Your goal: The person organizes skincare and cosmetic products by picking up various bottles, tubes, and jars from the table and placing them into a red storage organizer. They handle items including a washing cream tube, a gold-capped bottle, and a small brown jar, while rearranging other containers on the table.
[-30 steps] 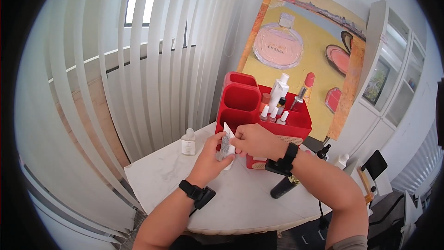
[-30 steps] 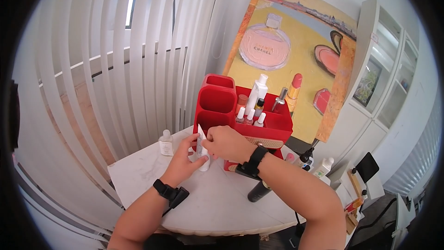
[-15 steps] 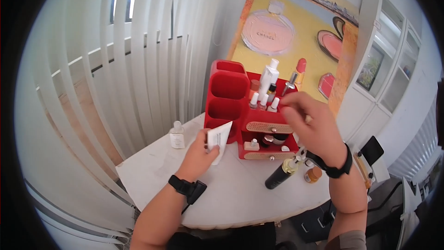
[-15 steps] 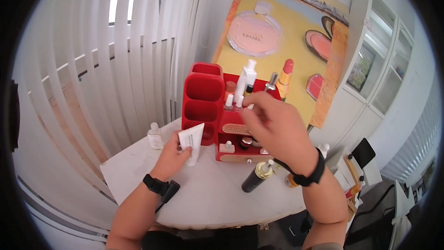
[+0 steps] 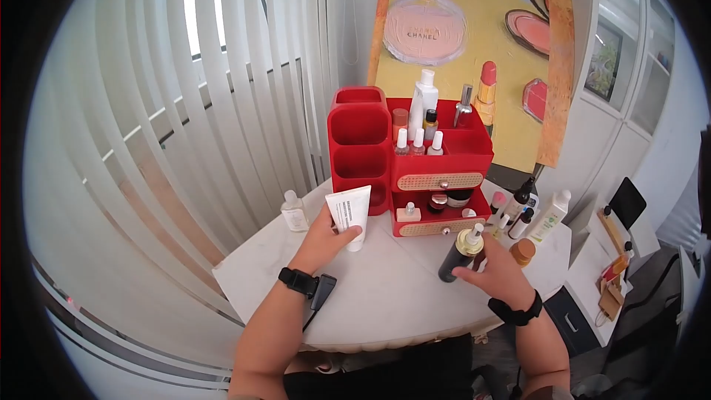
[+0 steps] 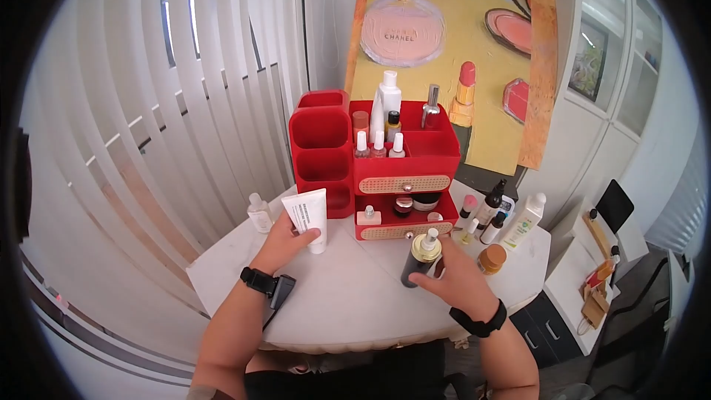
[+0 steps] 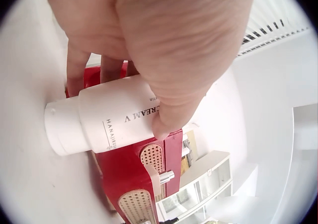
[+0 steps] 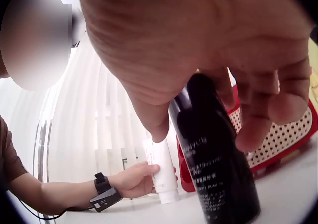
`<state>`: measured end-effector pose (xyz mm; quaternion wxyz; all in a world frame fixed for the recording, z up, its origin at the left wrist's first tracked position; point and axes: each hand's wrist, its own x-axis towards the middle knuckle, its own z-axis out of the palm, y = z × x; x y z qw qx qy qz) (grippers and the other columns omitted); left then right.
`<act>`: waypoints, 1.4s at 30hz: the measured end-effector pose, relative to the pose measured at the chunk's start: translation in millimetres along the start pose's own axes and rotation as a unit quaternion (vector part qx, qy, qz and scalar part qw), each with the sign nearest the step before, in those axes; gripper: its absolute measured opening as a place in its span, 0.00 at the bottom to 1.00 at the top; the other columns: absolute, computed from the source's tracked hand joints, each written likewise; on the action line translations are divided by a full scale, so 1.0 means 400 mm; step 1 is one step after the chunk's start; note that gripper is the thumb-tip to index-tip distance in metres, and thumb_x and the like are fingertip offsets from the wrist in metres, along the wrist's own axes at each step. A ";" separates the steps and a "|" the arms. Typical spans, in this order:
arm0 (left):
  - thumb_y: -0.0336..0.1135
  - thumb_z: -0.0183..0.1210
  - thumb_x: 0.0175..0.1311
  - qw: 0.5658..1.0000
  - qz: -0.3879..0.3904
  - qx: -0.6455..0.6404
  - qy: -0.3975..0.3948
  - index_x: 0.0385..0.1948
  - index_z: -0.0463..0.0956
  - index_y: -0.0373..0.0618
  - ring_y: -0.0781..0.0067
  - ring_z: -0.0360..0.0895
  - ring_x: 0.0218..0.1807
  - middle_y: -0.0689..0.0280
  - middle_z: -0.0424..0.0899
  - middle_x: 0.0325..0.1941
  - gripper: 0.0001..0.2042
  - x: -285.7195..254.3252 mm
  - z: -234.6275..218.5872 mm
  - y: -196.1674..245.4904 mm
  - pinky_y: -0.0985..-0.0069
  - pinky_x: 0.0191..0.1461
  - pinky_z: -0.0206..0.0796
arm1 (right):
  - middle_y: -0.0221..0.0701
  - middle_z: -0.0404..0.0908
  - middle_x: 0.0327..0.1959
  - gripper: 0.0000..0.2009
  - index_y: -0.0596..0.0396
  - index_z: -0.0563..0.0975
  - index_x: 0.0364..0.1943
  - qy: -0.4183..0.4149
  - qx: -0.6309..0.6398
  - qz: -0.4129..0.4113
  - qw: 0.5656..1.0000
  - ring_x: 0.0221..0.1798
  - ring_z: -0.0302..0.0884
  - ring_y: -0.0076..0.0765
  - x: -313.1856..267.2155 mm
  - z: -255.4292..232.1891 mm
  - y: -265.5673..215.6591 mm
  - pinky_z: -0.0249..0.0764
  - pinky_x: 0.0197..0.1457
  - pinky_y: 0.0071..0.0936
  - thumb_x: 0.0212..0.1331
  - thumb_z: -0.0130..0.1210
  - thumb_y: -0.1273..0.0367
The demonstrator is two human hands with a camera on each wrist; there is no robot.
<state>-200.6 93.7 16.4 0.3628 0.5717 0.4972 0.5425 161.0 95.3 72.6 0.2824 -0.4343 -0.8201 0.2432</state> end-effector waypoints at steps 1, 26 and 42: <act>0.29 0.66 0.65 1.000 0.003 -0.021 0.002 0.68 0.63 0.40 0.71 0.77 0.63 0.63 0.78 0.63 0.31 0.001 0.001 -0.005 0.68 0.66 0.69 | 0.36 0.80 0.43 0.33 0.61 0.71 0.61 0.001 0.003 -0.003 1.000 0.35 0.77 0.34 0.005 0.007 0.009 0.76 0.41 0.30 0.53 0.72 0.60; 0.35 0.63 0.71 0.986 0.100 -0.102 0.091 0.63 0.64 0.38 0.73 0.78 0.57 0.60 0.79 0.58 0.24 0.021 -0.003 -0.061 0.71 0.60 0.71 | 0.46 0.81 0.35 0.31 0.63 0.70 0.50 -0.027 0.028 -0.100 0.994 0.37 0.83 0.51 0.281 0.308 -0.146 0.78 0.41 0.39 0.54 0.69 0.52; 0.40 0.60 0.73 0.994 0.054 -0.047 0.082 0.62 0.65 0.39 0.72 0.79 0.55 0.59 0.80 0.54 0.22 0.013 -0.007 -0.036 0.71 0.56 0.72 | 0.48 0.76 0.59 0.42 0.61 0.53 0.73 -0.093 0.190 -0.107 0.971 0.54 0.82 0.45 0.298 0.339 -0.103 0.78 0.55 0.36 0.60 0.67 0.66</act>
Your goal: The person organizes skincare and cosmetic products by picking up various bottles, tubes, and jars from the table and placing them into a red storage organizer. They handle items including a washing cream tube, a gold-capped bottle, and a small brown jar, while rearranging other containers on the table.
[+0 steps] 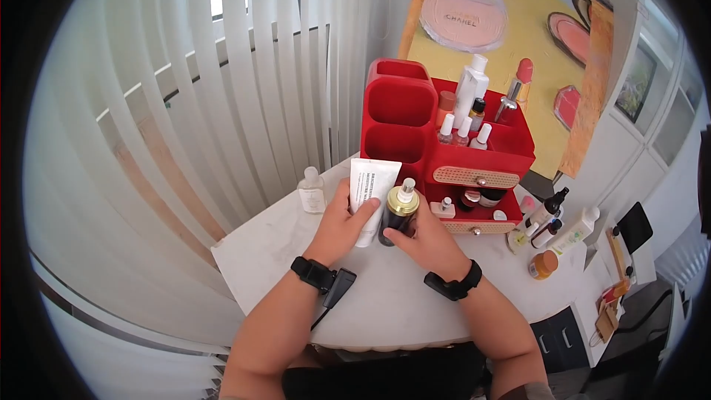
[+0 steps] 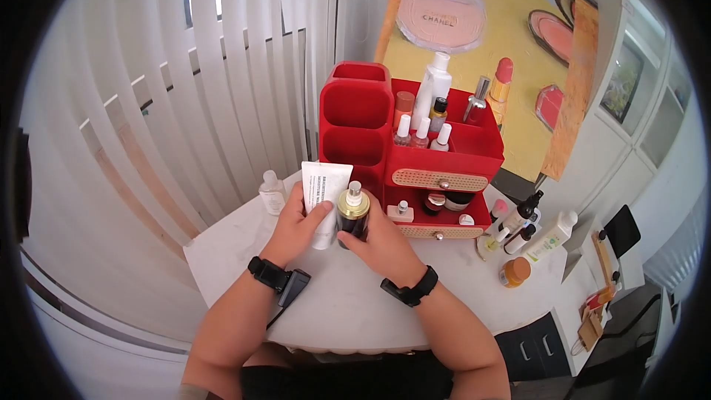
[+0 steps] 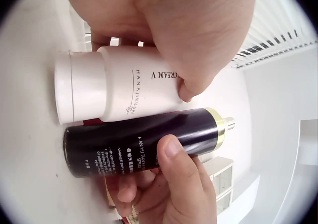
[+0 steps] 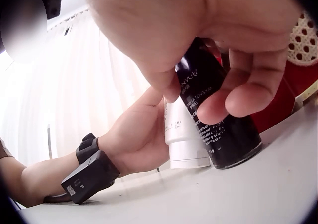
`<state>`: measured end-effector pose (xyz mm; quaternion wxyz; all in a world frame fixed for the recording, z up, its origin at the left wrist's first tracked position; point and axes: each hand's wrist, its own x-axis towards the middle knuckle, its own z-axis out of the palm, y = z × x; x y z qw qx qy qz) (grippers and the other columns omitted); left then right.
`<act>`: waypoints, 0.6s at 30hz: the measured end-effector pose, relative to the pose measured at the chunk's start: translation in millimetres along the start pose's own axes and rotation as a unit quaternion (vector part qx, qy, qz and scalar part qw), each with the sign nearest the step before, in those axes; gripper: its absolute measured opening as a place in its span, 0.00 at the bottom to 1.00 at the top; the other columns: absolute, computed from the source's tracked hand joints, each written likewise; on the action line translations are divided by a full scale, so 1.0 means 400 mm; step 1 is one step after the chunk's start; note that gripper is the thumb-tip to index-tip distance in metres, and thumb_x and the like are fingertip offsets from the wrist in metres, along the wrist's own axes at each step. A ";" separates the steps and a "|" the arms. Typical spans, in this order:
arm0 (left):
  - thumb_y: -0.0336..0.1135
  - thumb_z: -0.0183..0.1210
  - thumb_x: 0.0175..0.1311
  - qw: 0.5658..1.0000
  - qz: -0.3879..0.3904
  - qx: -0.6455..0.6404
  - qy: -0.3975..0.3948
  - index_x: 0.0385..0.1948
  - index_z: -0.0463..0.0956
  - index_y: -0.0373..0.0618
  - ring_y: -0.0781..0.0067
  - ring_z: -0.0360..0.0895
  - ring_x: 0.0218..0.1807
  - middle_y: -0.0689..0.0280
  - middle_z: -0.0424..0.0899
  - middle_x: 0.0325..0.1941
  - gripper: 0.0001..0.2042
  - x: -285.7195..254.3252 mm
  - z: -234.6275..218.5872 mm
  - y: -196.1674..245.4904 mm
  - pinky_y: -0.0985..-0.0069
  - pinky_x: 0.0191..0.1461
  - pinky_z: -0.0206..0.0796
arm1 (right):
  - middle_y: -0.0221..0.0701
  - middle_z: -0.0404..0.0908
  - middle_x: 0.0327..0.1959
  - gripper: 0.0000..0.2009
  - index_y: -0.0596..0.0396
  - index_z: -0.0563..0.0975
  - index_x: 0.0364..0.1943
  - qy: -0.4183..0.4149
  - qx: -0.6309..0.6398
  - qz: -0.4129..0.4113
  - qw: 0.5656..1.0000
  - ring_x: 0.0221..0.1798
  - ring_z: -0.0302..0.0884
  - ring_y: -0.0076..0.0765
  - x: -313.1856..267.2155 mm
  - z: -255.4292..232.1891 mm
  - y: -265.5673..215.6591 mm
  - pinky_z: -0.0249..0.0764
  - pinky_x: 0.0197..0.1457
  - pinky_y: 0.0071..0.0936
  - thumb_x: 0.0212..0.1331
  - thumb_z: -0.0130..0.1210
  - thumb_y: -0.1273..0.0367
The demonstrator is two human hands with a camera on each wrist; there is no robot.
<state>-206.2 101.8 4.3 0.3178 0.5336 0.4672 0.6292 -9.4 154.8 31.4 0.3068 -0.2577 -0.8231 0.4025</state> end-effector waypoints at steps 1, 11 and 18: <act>0.40 0.60 0.73 1.000 -0.002 -0.004 0.007 0.62 0.65 0.39 0.72 0.79 0.55 0.59 0.80 0.54 0.22 -0.002 0.000 0.009 0.71 0.56 0.72 | 0.48 0.76 0.59 0.42 0.61 0.53 0.73 -0.007 -0.003 0.001 1.000 0.54 0.82 0.45 -0.002 0.002 0.001 0.78 0.55 0.36 0.60 0.67 0.66; 0.40 0.55 0.76 1.000 -0.013 0.012 0.017 0.59 0.65 0.37 0.73 0.79 0.51 0.58 0.80 0.52 0.19 -0.002 0.006 0.021 0.71 0.54 0.73 | 0.46 0.71 0.65 0.40 0.65 0.47 0.76 0.001 0.108 -0.032 0.994 0.62 0.77 0.39 0.002 0.003 0.025 0.75 0.62 0.34 0.69 0.60 0.68; 0.36 0.51 0.78 0.995 -0.046 -0.083 0.034 0.63 0.65 0.38 0.78 0.77 0.53 0.61 0.79 0.56 0.18 -0.004 0.015 0.034 0.75 0.55 0.72 | 0.46 0.69 0.67 0.39 0.65 0.45 0.77 0.029 0.122 -0.051 0.991 0.65 0.74 0.39 -0.010 0.008 0.012 0.71 0.67 0.35 0.73 0.54 0.63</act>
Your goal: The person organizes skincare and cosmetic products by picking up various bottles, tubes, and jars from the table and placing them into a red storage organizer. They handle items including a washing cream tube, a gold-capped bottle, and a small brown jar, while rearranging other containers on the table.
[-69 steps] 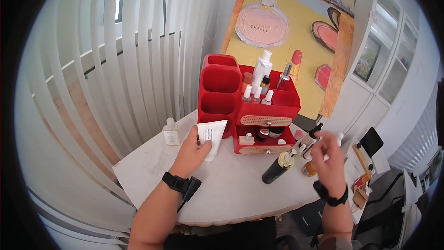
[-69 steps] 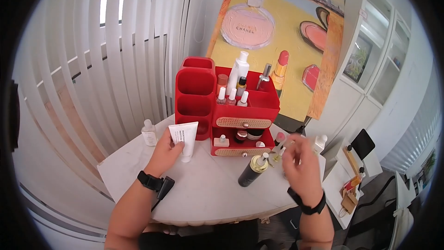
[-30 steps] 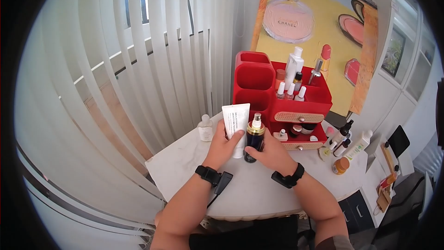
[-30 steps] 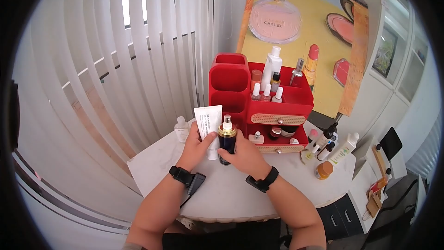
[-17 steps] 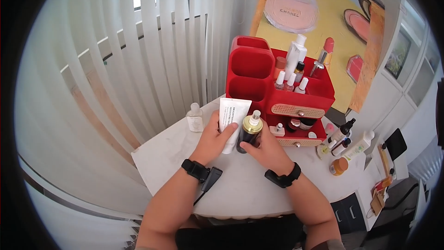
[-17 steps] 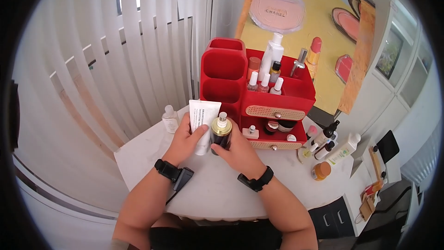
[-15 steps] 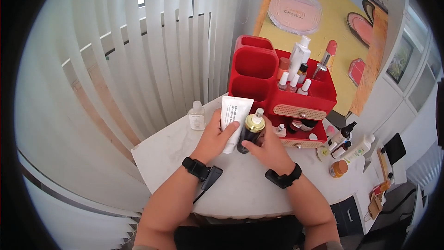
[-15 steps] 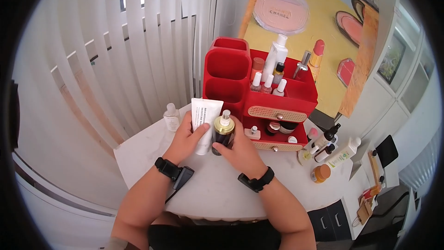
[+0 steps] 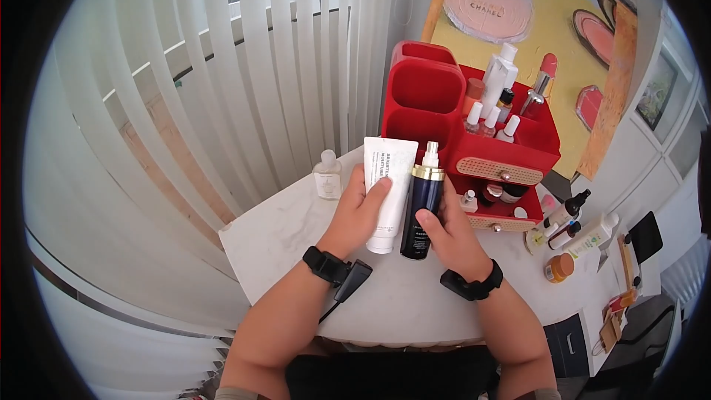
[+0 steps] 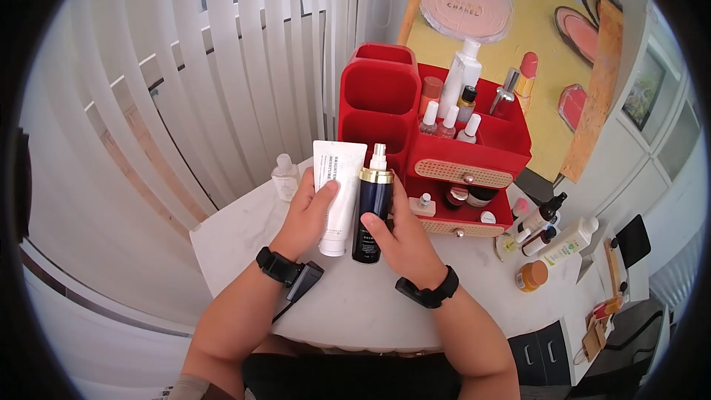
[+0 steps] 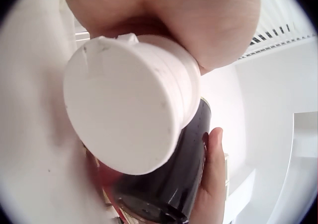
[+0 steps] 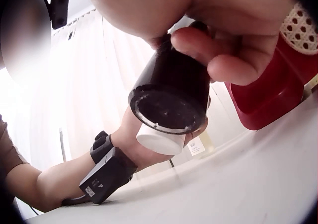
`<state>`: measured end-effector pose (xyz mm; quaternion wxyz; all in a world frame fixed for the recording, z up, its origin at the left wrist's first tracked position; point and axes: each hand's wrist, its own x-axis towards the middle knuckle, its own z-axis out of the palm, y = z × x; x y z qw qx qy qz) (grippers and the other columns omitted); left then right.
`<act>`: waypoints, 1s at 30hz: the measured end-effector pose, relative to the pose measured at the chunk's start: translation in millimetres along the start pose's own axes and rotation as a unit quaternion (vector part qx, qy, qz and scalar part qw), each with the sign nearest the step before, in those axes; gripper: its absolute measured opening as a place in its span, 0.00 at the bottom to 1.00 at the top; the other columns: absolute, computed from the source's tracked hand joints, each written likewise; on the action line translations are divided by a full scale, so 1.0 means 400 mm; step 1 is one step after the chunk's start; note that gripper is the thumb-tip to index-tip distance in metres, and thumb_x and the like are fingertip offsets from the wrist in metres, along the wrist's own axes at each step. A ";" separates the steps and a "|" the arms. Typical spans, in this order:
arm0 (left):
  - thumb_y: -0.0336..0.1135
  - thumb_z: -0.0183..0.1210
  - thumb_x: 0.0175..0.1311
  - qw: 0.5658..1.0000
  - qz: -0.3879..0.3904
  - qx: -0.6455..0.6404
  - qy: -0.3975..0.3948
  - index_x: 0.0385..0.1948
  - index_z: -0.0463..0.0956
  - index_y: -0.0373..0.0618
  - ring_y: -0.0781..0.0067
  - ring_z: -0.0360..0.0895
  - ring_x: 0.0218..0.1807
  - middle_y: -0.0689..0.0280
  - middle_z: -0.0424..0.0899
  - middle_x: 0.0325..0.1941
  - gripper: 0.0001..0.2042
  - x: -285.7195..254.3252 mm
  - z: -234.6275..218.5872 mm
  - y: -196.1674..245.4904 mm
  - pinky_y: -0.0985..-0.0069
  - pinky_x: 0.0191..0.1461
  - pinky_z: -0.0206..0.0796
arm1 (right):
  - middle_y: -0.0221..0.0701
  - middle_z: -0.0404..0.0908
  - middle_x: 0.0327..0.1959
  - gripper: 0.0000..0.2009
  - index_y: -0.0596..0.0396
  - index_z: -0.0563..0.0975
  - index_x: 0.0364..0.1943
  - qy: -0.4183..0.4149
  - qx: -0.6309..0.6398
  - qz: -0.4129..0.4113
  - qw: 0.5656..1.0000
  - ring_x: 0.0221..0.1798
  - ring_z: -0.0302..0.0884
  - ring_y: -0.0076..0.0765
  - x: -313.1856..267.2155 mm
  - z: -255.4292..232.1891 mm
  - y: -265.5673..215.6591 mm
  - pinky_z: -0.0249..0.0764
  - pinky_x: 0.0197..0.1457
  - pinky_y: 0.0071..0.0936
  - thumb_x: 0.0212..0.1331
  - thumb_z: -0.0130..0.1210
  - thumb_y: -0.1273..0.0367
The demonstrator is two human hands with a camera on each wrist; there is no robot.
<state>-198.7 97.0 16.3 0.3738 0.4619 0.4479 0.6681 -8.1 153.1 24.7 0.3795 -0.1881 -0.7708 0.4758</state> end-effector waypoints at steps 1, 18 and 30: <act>0.36 0.51 0.78 1.000 0.000 -0.001 0.001 0.63 0.65 0.38 0.78 0.77 0.53 0.61 0.79 0.56 0.18 0.001 0.003 0.002 0.75 0.55 0.72 | 0.46 0.69 0.67 0.39 0.65 0.45 0.77 0.009 0.015 -0.005 1.000 0.65 0.73 0.39 0.000 0.002 -0.008 0.71 0.67 0.35 0.74 0.54 0.62; 0.36 0.55 0.76 0.998 0.051 -0.037 -0.002 0.63 0.63 0.38 0.78 0.78 0.53 0.62 0.79 0.55 0.20 -0.018 0.027 0.007 0.75 0.55 0.74 | 0.47 0.68 0.68 0.40 0.63 0.44 0.78 0.023 0.052 0.026 0.998 0.66 0.72 0.38 -0.001 -0.012 -0.014 0.69 0.68 0.34 0.73 0.56 0.63; 0.32 0.55 0.75 0.997 0.061 -0.044 -0.019 0.64 0.64 0.39 0.79 0.78 0.52 0.63 0.80 0.55 0.20 -0.021 0.022 0.013 0.76 0.54 0.74 | 0.46 0.73 0.63 0.42 0.61 0.46 0.78 0.023 0.035 0.031 0.999 0.61 0.76 0.36 -0.006 -0.020 -0.025 0.75 0.60 0.30 0.69 0.60 0.64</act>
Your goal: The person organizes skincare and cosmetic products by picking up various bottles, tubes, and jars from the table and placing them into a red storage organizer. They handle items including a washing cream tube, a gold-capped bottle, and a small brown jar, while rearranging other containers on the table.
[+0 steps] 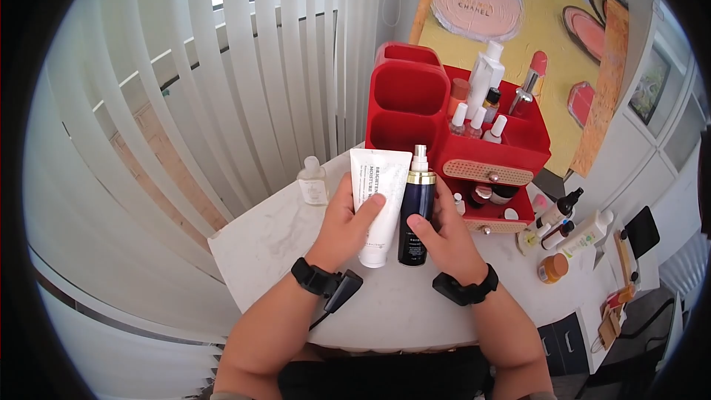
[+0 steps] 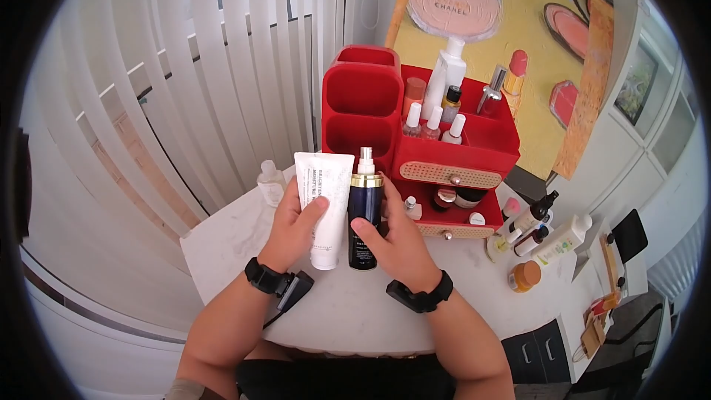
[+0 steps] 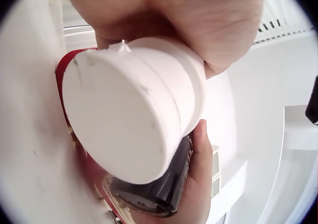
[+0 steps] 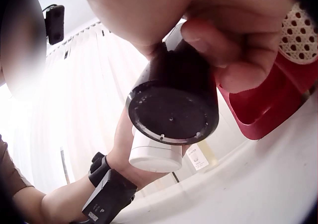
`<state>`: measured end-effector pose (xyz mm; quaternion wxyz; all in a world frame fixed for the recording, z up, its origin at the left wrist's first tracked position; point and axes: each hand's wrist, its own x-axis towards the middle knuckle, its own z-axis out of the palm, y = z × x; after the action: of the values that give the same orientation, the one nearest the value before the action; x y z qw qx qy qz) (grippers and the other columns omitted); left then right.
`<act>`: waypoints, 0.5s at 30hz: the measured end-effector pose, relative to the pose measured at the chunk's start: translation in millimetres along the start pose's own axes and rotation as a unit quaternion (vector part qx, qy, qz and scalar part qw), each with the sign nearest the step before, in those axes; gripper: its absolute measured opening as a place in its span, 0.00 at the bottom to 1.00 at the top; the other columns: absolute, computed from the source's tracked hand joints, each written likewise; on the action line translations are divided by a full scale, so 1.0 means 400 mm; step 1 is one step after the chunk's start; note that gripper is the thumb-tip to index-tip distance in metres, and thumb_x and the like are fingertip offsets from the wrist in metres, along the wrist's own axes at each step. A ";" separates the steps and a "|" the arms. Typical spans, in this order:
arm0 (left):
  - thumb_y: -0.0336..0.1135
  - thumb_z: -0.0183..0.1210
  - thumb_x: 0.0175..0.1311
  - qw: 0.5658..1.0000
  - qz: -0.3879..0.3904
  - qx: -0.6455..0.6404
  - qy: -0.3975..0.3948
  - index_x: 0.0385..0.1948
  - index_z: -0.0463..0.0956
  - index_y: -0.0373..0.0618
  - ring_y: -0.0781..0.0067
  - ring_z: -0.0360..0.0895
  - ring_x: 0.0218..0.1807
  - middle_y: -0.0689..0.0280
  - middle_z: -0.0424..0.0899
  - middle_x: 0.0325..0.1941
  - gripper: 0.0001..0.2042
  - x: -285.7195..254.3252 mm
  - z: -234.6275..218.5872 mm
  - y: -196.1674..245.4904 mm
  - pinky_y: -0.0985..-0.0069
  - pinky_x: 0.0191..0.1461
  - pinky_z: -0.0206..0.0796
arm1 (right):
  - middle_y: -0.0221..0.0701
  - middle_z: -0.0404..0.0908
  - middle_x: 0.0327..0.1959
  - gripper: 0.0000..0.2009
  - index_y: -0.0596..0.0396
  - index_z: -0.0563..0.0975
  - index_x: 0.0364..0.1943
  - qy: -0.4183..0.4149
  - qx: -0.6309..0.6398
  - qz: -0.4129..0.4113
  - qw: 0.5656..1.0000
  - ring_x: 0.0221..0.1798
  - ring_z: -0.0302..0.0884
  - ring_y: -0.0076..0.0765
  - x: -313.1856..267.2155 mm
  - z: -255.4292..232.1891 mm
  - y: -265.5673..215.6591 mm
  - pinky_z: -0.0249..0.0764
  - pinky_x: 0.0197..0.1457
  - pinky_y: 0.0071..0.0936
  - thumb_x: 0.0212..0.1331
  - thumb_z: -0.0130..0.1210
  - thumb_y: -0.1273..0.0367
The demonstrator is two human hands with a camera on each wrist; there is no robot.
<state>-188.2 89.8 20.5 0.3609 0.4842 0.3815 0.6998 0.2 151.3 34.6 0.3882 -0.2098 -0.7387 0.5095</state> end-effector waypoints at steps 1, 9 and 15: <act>0.32 0.55 0.75 1.000 0.001 -0.001 0.000 0.64 0.64 0.39 0.79 0.78 0.52 0.63 0.80 0.55 0.20 -0.001 0.000 -0.001 0.76 0.54 0.74 | 0.46 0.73 0.63 0.42 0.61 0.46 0.78 0.000 -0.001 -0.001 1.000 0.61 0.76 0.36 0.000 0.000 0.001 0.75 0.60 0.30 0.69 0.60 0.64; 0.34 0.55 0.75 0.999 -0.003 -0.005 0.044 0.63 0.65 0.37 0.78 0.79 0.50 0.62 0.81 0.54 0.19 0.006 0.000 -0.004 0.75 0.52 0.75 | 0.47 0.71 0.66 0.42 0.61 0.46 0.78 -0.019 -0.019 -0.028 0.999 0.63 0.75 0.37 0.006 0.000 0.021 0.76 0.58 0.29 0.69 0.61 0.65; 0.35 0.56 0.75 0.998 -0.014 0.049 0.038 0.60 0.67 0.37 0.78 0.79 0.50 0.62 0.81 0.53 0.17 0.009 -0.008 -0.005 0.75 0.53 0.74 | 0.51 0.69 0.68 0.42 0.60 0.46 0.78 -0.022 -0.048 -0.029 0.998 0.63 0.75 0.37 0.004 0.006 0.030 0.76 0.56 0.28 0.69 0.61 0.64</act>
<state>-191.8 93.3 19.3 0.3311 0.4692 0.4357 0.6931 -3.7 155.8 23.7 0.3762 -0.1954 -0.7766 0.4660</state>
